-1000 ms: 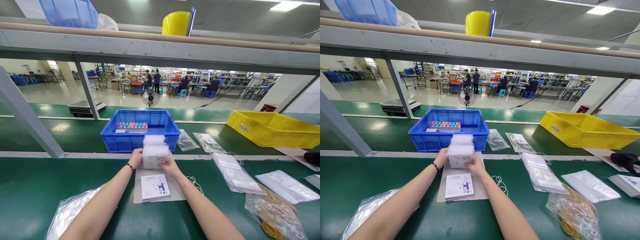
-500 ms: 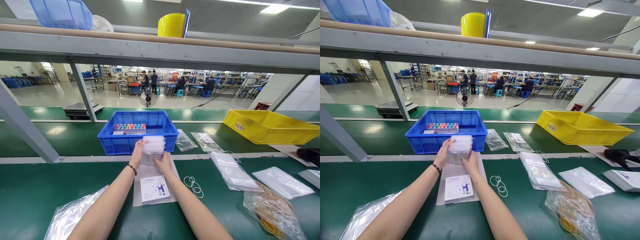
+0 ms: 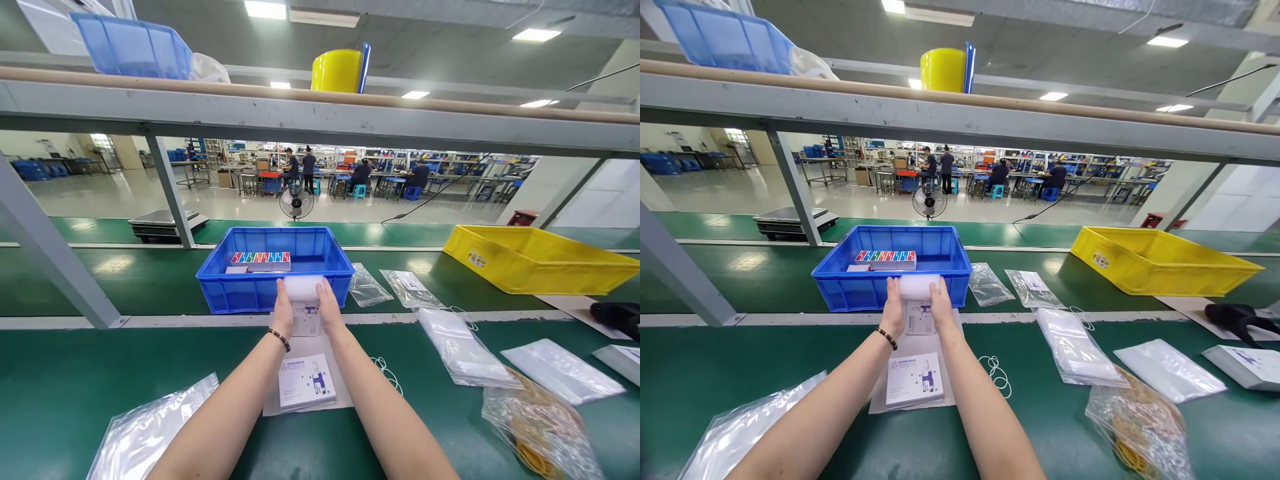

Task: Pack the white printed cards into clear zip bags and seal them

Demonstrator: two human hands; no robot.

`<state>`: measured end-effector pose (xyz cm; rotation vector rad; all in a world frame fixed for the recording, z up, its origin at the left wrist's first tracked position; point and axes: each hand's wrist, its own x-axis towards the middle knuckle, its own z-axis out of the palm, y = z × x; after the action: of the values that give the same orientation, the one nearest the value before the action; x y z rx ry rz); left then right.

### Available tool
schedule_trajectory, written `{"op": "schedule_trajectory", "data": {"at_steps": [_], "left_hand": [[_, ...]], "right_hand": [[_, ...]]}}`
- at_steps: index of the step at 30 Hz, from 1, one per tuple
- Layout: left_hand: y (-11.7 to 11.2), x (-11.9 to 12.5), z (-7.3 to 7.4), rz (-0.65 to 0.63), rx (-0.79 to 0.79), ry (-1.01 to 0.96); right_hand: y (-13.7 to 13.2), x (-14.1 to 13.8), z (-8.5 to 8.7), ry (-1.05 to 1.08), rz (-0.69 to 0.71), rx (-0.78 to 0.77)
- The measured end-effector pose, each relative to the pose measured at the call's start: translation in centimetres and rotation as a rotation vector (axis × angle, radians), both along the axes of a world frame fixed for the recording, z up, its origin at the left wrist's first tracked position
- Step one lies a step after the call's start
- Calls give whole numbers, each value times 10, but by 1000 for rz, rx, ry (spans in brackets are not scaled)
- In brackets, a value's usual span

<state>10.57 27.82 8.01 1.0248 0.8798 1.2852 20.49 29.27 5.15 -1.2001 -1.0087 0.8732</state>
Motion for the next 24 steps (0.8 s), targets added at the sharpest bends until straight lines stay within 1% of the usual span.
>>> {"op": "schedule_trajectory", "data": {"at_steps": [3,6,9,12,15,17,19,20,22,24], "left_hand": [[5,-4,5,92,-23,6],[10,-17,5,180,-46,117],[9,-40,5,225,-52,165],[-4,-72,4,260,-39,212],[-33,-112,0,300,15,316],[-60,-141,-4,310,92,476],[-90,-168,-10,269,135,711],[-105,-180,-13,231,120,847],[-131,-198,-21,136,49,1140],[-150,-209,-30,49,-55,1409]], "right_hand": [[2,4,7,-19,-28,-57],[-1,6,14,-42,-79,-103],[-14,9,20,-56,-130,-109],[-36,14,19,-52,-181,-104],[-66,17,8,-40,-222,-121],[-90,17,-3,-70,-222,-93],[-115,14,-14,-124,-192,-38],[-126,12,-18,-158,-171,-15],[-145,9,-25,-255,-162,37],[-158,5,-28,-370,-196,103]]}}
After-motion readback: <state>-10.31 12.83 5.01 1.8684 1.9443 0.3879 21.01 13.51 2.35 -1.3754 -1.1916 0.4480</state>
